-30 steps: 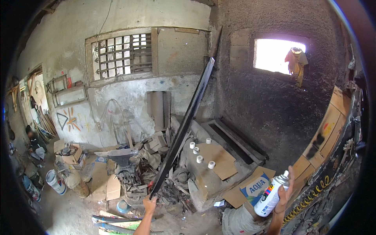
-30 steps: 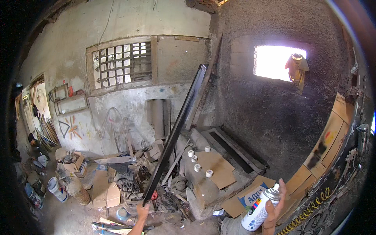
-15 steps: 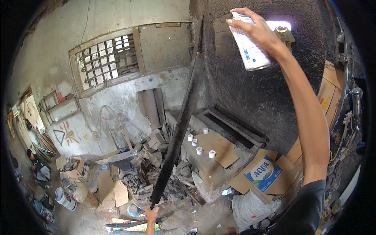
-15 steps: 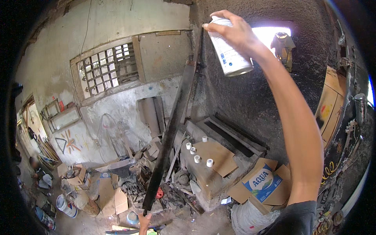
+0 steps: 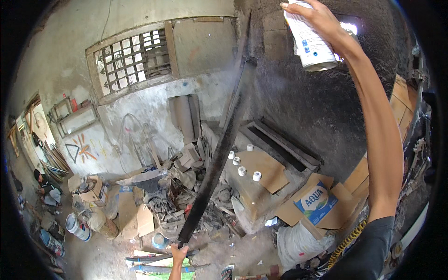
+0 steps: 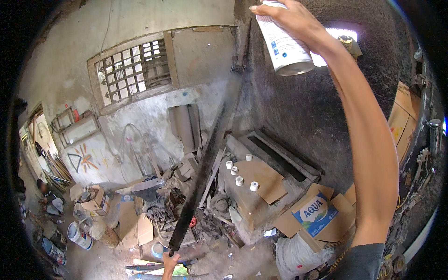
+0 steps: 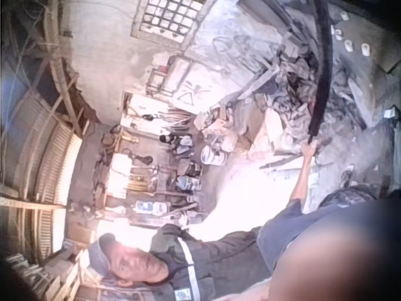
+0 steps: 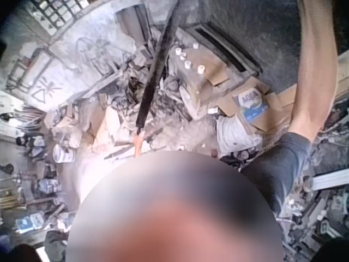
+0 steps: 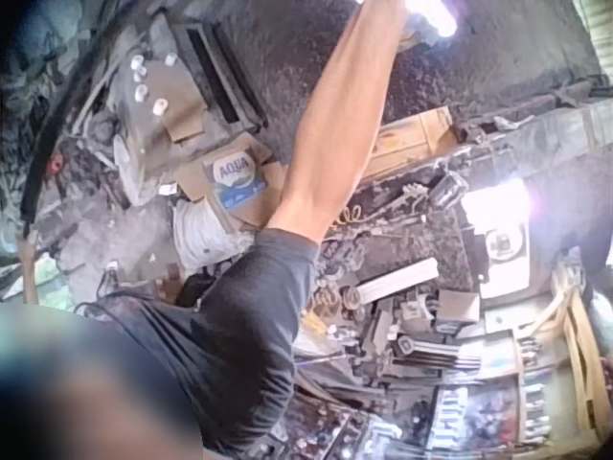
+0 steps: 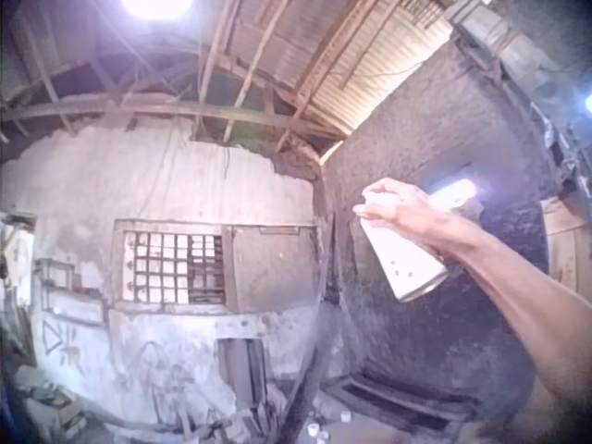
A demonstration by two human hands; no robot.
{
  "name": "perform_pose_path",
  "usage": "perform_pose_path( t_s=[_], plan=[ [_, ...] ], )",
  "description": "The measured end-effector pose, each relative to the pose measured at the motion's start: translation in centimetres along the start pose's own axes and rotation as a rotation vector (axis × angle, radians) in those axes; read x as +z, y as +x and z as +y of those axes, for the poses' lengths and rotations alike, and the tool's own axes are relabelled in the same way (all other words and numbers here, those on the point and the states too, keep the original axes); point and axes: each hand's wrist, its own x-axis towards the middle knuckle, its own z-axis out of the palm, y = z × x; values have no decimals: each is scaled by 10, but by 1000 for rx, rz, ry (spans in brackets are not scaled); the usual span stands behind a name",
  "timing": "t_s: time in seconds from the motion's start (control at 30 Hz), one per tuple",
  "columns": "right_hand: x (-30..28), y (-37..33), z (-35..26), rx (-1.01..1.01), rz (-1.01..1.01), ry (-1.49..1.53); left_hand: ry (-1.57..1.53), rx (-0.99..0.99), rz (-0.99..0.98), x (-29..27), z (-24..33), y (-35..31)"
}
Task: The person holds a long metal bar and repeatedly sprays it with black paint from a spray can, rotating the bar to coat both sides. The person continues spraying until the bar is fully covered in black paint.
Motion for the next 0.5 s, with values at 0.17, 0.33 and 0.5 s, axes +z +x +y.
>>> perform_pose_path(
  t_s=[0.17,0.33,0.5],
  plan=[
    [-9,-27,9,-76,143,-418,27,-10,39,3,26,-16],
    [-4,-17,14,-71,121,-223,-72,16,20,-2,16,-24],
    [3,-9,30,-67,74,-319,-100,-59,23,0,-6,-30]
  ],
)
